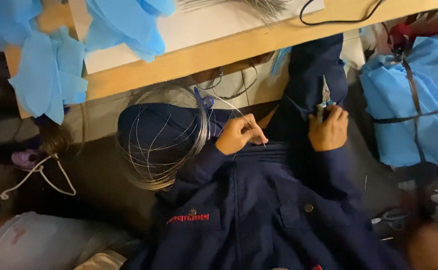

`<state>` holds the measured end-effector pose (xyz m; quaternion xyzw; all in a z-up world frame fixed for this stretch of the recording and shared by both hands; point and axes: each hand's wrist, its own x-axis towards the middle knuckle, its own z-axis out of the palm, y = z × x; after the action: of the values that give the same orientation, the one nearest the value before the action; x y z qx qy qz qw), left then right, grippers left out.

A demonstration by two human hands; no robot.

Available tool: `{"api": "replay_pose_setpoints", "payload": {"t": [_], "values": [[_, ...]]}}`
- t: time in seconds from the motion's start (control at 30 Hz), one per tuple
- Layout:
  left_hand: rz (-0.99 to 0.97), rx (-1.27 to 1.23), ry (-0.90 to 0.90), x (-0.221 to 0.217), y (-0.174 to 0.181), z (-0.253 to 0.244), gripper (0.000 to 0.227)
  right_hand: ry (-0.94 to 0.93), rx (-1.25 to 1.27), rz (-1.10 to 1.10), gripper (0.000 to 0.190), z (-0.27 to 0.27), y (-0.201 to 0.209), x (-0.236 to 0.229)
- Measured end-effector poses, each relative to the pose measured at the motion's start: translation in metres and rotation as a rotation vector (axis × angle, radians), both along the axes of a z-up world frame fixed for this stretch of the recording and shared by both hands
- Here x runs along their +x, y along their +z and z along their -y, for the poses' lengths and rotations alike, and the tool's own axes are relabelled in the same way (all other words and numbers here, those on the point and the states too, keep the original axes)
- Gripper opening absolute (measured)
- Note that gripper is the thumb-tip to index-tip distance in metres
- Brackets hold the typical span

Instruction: Preparing wire frames by pulling thin wire from a coil and cutting it into segments using pliers.

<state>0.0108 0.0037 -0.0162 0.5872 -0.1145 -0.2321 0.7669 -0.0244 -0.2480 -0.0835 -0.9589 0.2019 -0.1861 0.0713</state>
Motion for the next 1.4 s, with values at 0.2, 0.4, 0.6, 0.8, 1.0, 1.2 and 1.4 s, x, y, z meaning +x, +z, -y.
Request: {"api": "replay_pose_setpoints", "payload": {"t": [0.2, 0.4, 0.6, 0.8, 1.0, 1.2, 1.4], "values": [[0.022, 0.069, -0.131, 0.005, 0.008, -0.001, 0.012, 0.077, -0.384, 0.187, 0.025, -0.017, 0.04, -0.006], [0.05, 0.146, -0.253, 0.002, -0.013, 0.004, 0.008, 0.546, 0.759, 0.102, 0.011, -0.063, 0.107, 0.01], [-0.172, 0.03, -0.412, -0.002, -0.014, -0.006, 0.006, 0.678, 1.48, -0.084, 0.014, -0.099, 0.109, 0.035], [-0.166, -0.023, -0.51, -0.001, -0.01, -0.013, 0.004, 0.696, 1.688, -0.137, 0.009, -0.106, 0.096, 0.034], [-0.043, -0.063, -0.504, 0.004, -0.022, -0.02, 0.008, 0.666, 1.66, -0.143, 0.012, -0.105, 0.105, 0.048], [0.046, 0.082, -0.013, 0.031, -0.038, -0.052, 0.016, 0.839, 0.46, 0.142, 0.014, -0.091, 0.208, 0.1], [0.422, 0.947, 0.347, 0.061, -0.101, -0.069, 0.019, 0.911, -0.027, 0.461, 0.007, -0.109, 0.244, 0.145]]}}
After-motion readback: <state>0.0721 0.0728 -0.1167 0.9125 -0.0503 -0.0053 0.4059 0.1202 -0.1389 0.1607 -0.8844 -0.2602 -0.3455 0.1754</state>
